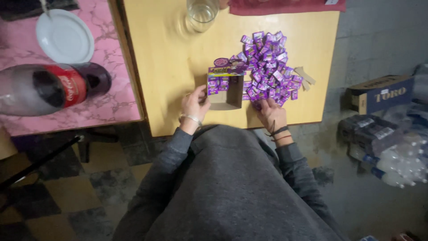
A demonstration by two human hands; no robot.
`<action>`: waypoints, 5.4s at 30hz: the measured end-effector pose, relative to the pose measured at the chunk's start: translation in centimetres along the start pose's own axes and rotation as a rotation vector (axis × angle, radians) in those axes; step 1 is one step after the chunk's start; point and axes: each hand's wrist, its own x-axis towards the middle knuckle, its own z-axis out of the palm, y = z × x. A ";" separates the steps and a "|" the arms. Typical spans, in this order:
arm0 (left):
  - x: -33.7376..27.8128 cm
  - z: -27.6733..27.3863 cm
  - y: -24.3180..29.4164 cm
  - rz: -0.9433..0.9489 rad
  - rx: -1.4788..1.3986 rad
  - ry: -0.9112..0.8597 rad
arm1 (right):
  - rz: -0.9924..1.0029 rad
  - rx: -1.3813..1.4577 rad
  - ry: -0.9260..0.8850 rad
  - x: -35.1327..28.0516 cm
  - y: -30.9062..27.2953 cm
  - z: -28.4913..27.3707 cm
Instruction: Organizing small candy packets into a small box on a table.
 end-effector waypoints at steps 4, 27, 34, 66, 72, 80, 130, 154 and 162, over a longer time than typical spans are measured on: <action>0.0 0.1 -0.1 0.018 0.010 0.012 | -0.020 0.068 0.054 0.3 -0.1 -1.0; 0.2 0.9 -0.3 0.007 -0.004 0.055 | -0.277 -0.232 0.007 11.0 -9.5 2.9; 0.3 0.6 -0.1 0.012 0.043 0.036 | -0.242 -0.206 0.028 10.4 -9.9 1.2; 0.2 0.2 0.8 0.007 -0.009 0.023 | -0.334 -0.356 -0.205 11.2 -11.0 2.2; 0.6 0.9 -0.7 0.046 -0.020 0.021 | -0.371 -0.262 -0.078 10.5 -10.3 1.6; 0.2 0.3 -0.2 -0.018 -0.042 0.001 | -0.109 0.430 0.384 6.0 -1.8 -6.1; 0.3 -0.4 0.8 -0.048 -0.045 -0.052 | 0.070 0.020 0.259 6.2 5.8 -4.5; 0.0 0.4 0.4 -0.085 -0.050 0.004 | -0.419 -0.162 -0.025 10.5 -10.3 1.5; 0.6 0.6 0.0 -0.049 0.011 -0.012 | -0.414 -0.304 0.001 11.0 -9.8 3.6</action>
